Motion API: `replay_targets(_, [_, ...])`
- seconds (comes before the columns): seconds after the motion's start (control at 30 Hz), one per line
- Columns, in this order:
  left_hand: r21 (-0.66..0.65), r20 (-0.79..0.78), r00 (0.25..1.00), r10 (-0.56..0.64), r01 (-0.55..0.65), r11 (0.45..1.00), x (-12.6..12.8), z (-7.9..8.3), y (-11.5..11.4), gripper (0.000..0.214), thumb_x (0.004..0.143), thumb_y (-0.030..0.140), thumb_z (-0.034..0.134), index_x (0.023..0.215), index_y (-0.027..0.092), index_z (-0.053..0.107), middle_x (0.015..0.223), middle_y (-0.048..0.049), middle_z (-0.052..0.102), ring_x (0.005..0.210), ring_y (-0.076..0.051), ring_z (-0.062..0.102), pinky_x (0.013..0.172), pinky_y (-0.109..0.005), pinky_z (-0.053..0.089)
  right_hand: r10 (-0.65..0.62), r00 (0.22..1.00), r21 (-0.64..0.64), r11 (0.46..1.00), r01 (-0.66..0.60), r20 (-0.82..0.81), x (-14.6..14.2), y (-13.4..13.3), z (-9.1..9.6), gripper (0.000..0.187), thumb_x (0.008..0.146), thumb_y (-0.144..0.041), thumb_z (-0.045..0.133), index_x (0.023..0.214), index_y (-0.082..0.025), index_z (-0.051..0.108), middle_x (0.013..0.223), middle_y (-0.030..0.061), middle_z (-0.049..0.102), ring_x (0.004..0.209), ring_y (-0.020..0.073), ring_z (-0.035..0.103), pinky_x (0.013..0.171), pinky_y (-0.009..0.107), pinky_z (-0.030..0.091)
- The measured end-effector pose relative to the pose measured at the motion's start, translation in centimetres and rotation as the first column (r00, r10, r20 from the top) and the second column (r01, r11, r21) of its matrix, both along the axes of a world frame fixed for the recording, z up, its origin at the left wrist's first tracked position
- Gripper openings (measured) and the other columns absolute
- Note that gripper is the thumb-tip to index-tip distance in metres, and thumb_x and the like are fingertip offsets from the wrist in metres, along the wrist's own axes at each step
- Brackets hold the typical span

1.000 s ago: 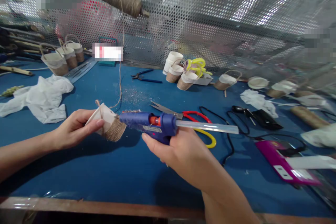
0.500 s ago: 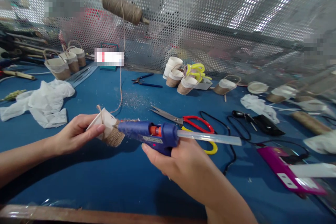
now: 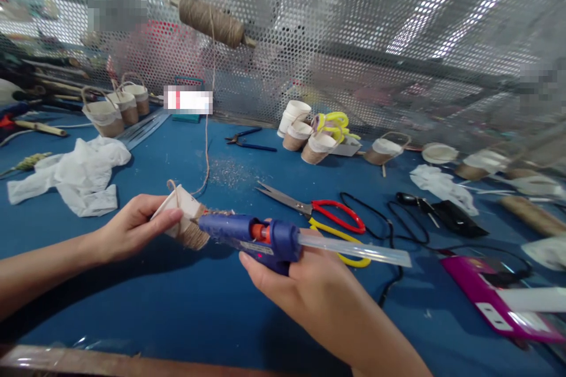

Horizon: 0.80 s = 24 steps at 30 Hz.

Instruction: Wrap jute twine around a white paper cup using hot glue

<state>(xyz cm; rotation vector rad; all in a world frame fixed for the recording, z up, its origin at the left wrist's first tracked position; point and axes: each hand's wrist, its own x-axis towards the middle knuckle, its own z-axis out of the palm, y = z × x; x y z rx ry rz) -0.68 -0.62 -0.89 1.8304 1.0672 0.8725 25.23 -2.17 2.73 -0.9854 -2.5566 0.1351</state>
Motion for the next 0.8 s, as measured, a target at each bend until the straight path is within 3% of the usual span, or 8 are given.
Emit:
replay_targets(0.23, [-0.128,0.072,0.996,0.052,-0.043,0.991,0.3,-0.4,0.0,0.038,0.086,0.037,0.038,0.091,0.008,0.063,0.080,-0.0059,0.065,0.069,-0.014,0.056,0.065,-0.023,0.045,-0.117,0.992,0.015,0.993,0.118,-0.049,-1.9,-0.3,0.8,0.030,0.085,-0.031,0.040,0.067,-0.024,0.062,0.056,0.0006,0.060,0.052,0.0152,0.057,0.051,0.027,0.048])
replay_targets(0.37, [-0.169,0.081,0.993,0.085,-0.070,0.983,0.3,-0.5,0.1,0.039,0.085,0.039,0.039,0.088,0.009,0.064,0.077,-0.0054,0.065,0.067,-0.014,0.056,0.065,-0.024,0.046,-0.118,0.990,-0.011,0.993,0.118,-0.071,-2.7,-0.6,1.0,0.028,0.085,-0.025,0.040,0.067,-0.025,0.061,0.053,-0.0011,0.059,0.049,0.0145,0.057,0.049,0.025,0.047])
replay_targets(0.53, [-0.145,0.048,0.992,0.120,-0.112,0.983,0.3,-0.3,0.2,0.038,0.085,0.039,0.040,0.082,0.011,0.064,0.070,-0.0031,0.062,0.061,-0.013,0.052,0.059,-0.022,0.045,-0.102,0.993,-0.039,0.994,0.100,-0.060,-2.8,-0.6,1.0,0.026,0.085,-0.023,0.041,0.068,-0.026,0.061,0.057,-0.0017,0.062,0.050,0.0137,0.057,0.049,0.023,0.047])
replay_targets(0.7, [-0.098,0.047,0.997,0.059,-0.054,0.994,0.3,-0.2,0.0,0.035,0.086,0.035,0.038,0.080,0.009,0.060,0.069,-0.0027,0.058,0.061,-0.012,0.049,0.060,-0.022,0.043,-0.116,0.992,-0.004,0.993,0.116,-0.047,-1.3,0.1,0.5,0.020,0.081,-0.030,0.046,0.074,-0.024,0.064,0.066,0.0015,0.065,0.060,0.0168,0.061,0.055,0.027,0.049])
replay_targets(0.8, [-0.003,0.060,0.998,-0.003,0.003,1.000,0.1,-0.1,-0.1,0.031,0.086,0.031,0.038,0.069,0.011,0.055,0.062,0.0007,0.050,0.056,-0.009,0.043,0.055,-0.019,0.040,-0.132,0.990,-0.110,0.986,0.127,-0.042,-0.9,0.4,0.8,0.022,0.080,-0.033,0.047,0.070,-0.023,0.064,0.050,-0.0010,0.058,0.046,0.0139,0.055,0.046,0.025,0.046])
